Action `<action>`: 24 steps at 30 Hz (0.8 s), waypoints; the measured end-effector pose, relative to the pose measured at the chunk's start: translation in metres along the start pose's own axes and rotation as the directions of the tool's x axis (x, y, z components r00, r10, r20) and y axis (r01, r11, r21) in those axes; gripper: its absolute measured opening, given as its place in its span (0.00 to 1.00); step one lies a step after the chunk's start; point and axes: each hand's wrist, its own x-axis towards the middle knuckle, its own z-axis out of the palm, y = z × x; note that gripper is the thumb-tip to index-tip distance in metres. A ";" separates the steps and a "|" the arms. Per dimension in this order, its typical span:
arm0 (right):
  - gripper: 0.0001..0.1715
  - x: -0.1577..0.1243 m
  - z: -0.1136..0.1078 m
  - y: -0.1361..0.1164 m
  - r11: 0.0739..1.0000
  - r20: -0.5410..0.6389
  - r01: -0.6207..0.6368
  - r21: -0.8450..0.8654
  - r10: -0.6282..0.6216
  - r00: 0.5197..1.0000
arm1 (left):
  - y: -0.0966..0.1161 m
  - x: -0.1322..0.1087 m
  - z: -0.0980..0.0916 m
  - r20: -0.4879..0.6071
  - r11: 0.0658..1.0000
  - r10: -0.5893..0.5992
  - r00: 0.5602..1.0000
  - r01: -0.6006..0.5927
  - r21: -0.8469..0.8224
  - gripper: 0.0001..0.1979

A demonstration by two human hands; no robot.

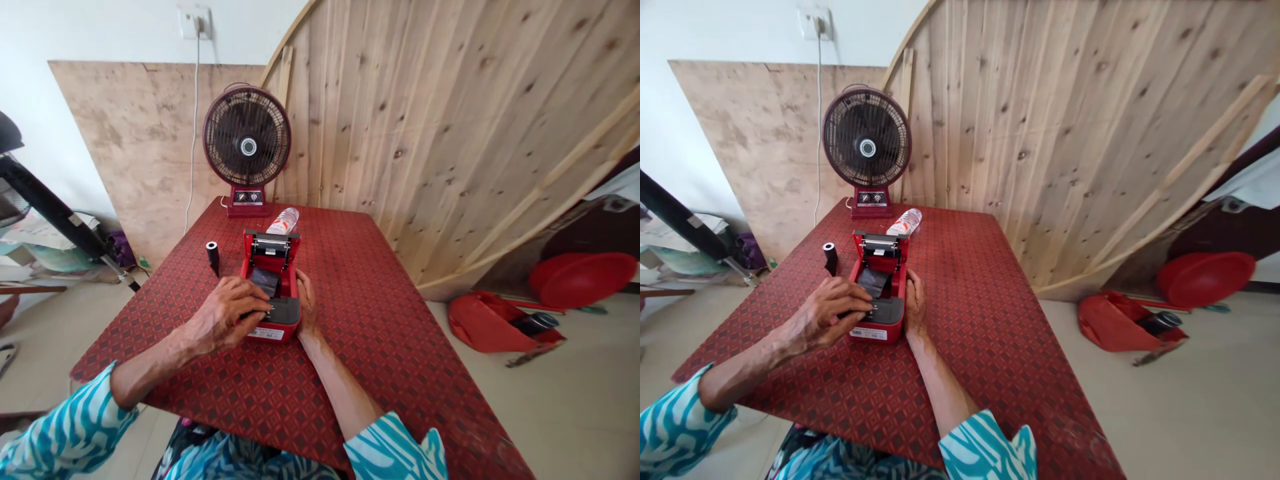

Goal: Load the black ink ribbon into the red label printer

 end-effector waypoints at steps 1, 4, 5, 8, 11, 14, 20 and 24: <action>0.22 0.000 0.000 0.001 1.000 0.003 0.003 0.017 -0.003 1.000 | 0.000 0.004 0.001 0.046 0.999 0.011 0.999 -0.013 0.047 0.09; 0.22 0.002 0.002 0.005 0.998 -0.009 0.004 0.062 -0.003 1.000 | -0.011 0.013 0.002 0.105 0.989 -0.015 0.994 -0.001 0.147 0.12; 0.22 0.003 0.002 0.006 0.998 -0.014 0.004 0.067 -0.003 1.000 | -0.016 0.016 0.002 0.113 0.985 -0.029 0.993 0.009 0.172 0.12; 0.22 0.004 0.003 0.009 0.998 -0.017 0.017 0.068 -0.016 1.000 | -0.030 0.025 -0.001 0.149 0.972 -0.072 0.986 0.036 0.232 0.13; 0.22 0.005 0.003 0.009 0.997 -0.010 0.045 0.068 -0.044 0.999 | -0.040 0.035 -0.005 0.182 0.961 -0.113 0.977 0.060 0.271 0.15; 0.22 0.005 0.002 0.010 0.996 0.003 0.060 0.067 -0.060 0.998 | -0.046 0.045 -0.008 0.234 0.949 -0.164 0.958 0.088 0.301 0.19; 0.21 0.006 0.003 0.013 0.994 0.001 0.074 0.078 -0.074 0.997 | -0.050 0.058 -0.009 0.364 0.953 -0.200 0.910 0.093 0.290 0.23; 0.21 0.007 0.003 0.012 0.994 0.000 0.074 0.075 -0.075 0.997 | -0.044 0.061 -0.005 0.399 0.926 -0.251 0.882 0.098 0.365 0.16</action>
